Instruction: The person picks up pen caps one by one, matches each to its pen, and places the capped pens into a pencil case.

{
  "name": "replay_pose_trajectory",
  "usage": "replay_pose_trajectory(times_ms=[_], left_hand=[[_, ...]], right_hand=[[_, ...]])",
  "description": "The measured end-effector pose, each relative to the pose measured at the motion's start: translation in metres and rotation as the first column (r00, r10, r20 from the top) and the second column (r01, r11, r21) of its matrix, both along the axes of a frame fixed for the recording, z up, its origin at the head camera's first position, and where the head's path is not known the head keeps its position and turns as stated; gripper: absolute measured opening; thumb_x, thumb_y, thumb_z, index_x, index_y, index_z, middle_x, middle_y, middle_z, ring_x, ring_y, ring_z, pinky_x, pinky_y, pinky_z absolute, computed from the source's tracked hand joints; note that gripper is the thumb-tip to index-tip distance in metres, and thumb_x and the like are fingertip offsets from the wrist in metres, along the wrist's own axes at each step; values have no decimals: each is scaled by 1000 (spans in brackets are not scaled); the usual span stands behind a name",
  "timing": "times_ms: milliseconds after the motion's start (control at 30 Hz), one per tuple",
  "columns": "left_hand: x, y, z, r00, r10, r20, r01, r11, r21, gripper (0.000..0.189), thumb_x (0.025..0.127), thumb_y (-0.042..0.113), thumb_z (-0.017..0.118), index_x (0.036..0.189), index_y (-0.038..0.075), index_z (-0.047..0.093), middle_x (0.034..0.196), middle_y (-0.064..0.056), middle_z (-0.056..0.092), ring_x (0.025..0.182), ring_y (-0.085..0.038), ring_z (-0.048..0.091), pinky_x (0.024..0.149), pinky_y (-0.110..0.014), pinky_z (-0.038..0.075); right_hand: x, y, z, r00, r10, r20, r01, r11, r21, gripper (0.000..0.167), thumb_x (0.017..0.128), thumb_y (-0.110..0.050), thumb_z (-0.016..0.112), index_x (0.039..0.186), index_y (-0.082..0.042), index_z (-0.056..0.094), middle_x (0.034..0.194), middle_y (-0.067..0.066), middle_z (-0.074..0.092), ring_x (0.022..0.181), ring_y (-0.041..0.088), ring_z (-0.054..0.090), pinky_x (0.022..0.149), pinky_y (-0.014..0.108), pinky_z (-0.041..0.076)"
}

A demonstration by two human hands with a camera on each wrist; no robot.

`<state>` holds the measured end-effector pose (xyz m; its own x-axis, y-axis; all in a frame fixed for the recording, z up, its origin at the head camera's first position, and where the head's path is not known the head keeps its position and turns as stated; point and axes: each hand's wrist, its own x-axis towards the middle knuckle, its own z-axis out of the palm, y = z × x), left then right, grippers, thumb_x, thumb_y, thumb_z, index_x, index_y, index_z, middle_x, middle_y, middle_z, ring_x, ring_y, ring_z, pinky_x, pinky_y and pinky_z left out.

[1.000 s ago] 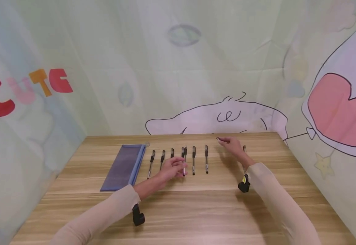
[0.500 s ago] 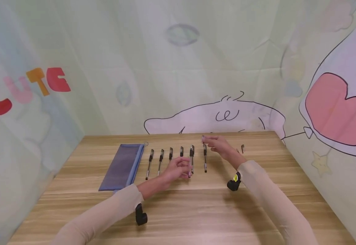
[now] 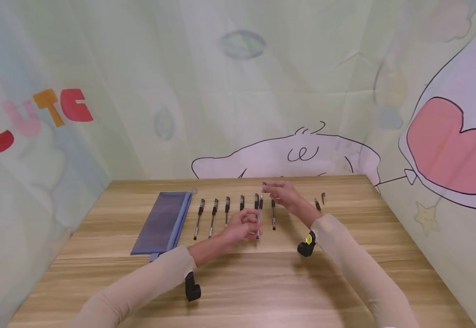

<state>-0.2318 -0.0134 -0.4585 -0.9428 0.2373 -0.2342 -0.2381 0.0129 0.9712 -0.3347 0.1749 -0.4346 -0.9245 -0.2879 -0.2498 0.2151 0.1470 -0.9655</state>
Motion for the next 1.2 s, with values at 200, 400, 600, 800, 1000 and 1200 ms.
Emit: replay_pose_trajectory(times_ms=[200, 400, 600, 800, 1000, 1200], left_hand=[[-2, 1, 0, 1000, 9, 11, -9, 1000, -11, 45, 91, -3, 67, 134, 6, 58, 115, -18, 67, 91, -27, 73, 82, -34, 64], [-1, 0, 2, 1000, 18, 5, -18, 999, -27, 44, 92, -1, 68, 134, 7, 58, 119, -19, 67, 91, -25, 73, 81, -33, 63], [-3, -2, 2, 999, 51, -11, -52, 997, -52, 41, 92, 0, 67, 132, 5, 60, 121, -22, 68, 89, -24, 72, 81, -33, 63], [-4, -6, 2, 999, 34, 8, -33, 997, -75, 33, 95, 6, 66, 128, -1, 64, 120, -22, 70, 86, -18, 71, 82, -31, 63], [-6, -10, 1, 1000, -3, 23, 4, 999, -33, 34, 94, 4, 68, 127, -2, 63, 117, -23, 73, 87, -19, 76, 83, -30, 63], [-9, -9, 8, 999, -13, 49, 10, 998, 61, 38, 91, -2, 71, 128, -7, 63, 113, -26, 73, 84, -21, 79, 80, -31, 64]], right_hand=[[4, -3, 1, 1000, -10, -4, 10, 1000, -9, 51, 102, -21, 64, 143, 7, 50, 98, -10, 68, 90, 9, 58, 91, 27, 52], [5, -4, -2, 1000, 24, -12, -24, 1000, 12, 46, 101, -21, 65, 138, 6, 55, 100, -7, 65, 93, 12, 56, 94, 30, 50], [8, -5, -1, 996, 82, -20, -82, 997, 9, 41, 103, -18, 62, 135, 7, 57, 100, -7, 60, 84, 8, 53, 86, 27, 50], [9, -8, 4, 995, 96, -34, -95, 994, 51, 53, 103, -26, 63, 143, 6, 51, 103, -5, 55, 84, 8, 51, 84, 26, 50], [10, -10, 7, 998, 52, -20, -51, 998, 43, 47, 100, -24, 68, 136, 4, 59, 100, -5, 60, 84, 8, 54, 81, 24, 51], [11, -6, 16, 999, 45, -30, -41, 993, 108, 50, 99, -30, 69, 137, 1, 59, 102, -13, 68, 94, 10, 58, 105, 36, 50]])
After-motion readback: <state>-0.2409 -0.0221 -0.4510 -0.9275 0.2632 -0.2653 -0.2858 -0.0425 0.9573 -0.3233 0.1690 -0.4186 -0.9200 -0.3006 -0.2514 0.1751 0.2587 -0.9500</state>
